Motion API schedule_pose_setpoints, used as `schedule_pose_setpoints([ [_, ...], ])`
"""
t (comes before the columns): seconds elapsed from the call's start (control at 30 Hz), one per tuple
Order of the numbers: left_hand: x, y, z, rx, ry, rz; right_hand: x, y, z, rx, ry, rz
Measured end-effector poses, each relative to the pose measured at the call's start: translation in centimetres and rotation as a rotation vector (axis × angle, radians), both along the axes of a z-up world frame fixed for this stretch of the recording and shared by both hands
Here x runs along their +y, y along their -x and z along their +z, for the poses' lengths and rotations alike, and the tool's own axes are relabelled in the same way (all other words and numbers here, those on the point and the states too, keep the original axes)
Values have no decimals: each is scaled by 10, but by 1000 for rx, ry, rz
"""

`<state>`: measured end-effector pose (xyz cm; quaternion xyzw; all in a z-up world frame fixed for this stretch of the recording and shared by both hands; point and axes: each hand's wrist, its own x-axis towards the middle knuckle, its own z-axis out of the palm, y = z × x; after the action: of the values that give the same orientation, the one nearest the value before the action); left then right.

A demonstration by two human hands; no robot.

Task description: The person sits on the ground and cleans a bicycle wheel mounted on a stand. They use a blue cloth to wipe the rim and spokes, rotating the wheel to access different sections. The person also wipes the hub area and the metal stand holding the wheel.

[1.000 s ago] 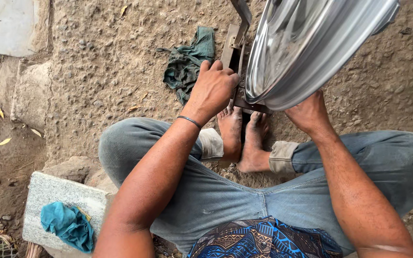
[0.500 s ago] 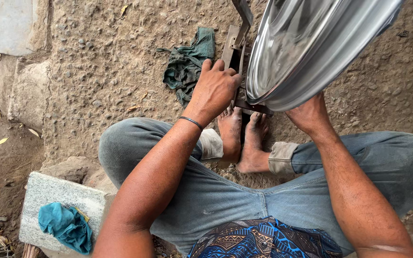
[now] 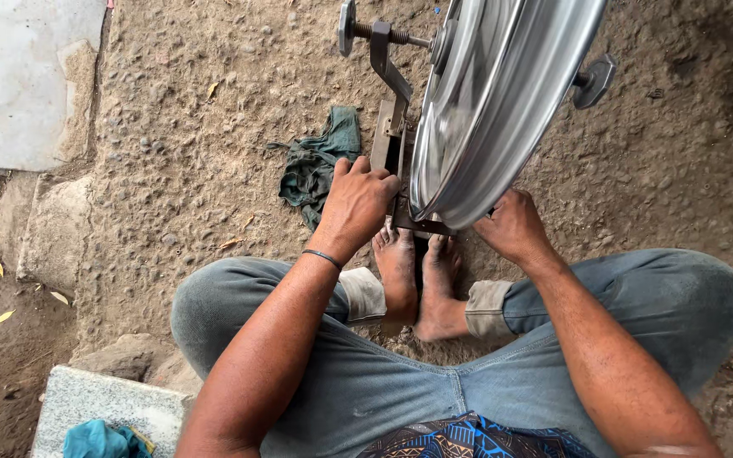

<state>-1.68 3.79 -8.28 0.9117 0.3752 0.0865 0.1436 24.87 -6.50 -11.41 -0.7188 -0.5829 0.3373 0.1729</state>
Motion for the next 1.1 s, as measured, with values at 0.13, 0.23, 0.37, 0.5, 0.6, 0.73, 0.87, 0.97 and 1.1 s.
schedule_pose_setpoints([
  [0.13,2,-2,-3,51,28,10,0,-3,0,-8,5,-1],
  [0.23,1,-2,-3,48,21,13,1,0,3,-1,-33,15],
  [0.37,0,-1,-3,72,19,16,3,4,7,-1,-10,9],
  [0.5,0,-1,-6,64,29,24,4,3,8,-1,25,-4],
  [0.6,2,1,-9,61,32,19,5,6,7,-7,25,-16],
  [0.73,2,0,-13,91,84,24,6,9,13,-27,-95,54],
  [0.87,6,0,-4,4,28,41,8,16,22,-144,-153,60],
  [0.97,4,1,18,-238,46,134,7,20,30,-134,-75,45],
  [1.1,-19,1,55,-676,178,245,11,14,35,-73,-141,10],
])
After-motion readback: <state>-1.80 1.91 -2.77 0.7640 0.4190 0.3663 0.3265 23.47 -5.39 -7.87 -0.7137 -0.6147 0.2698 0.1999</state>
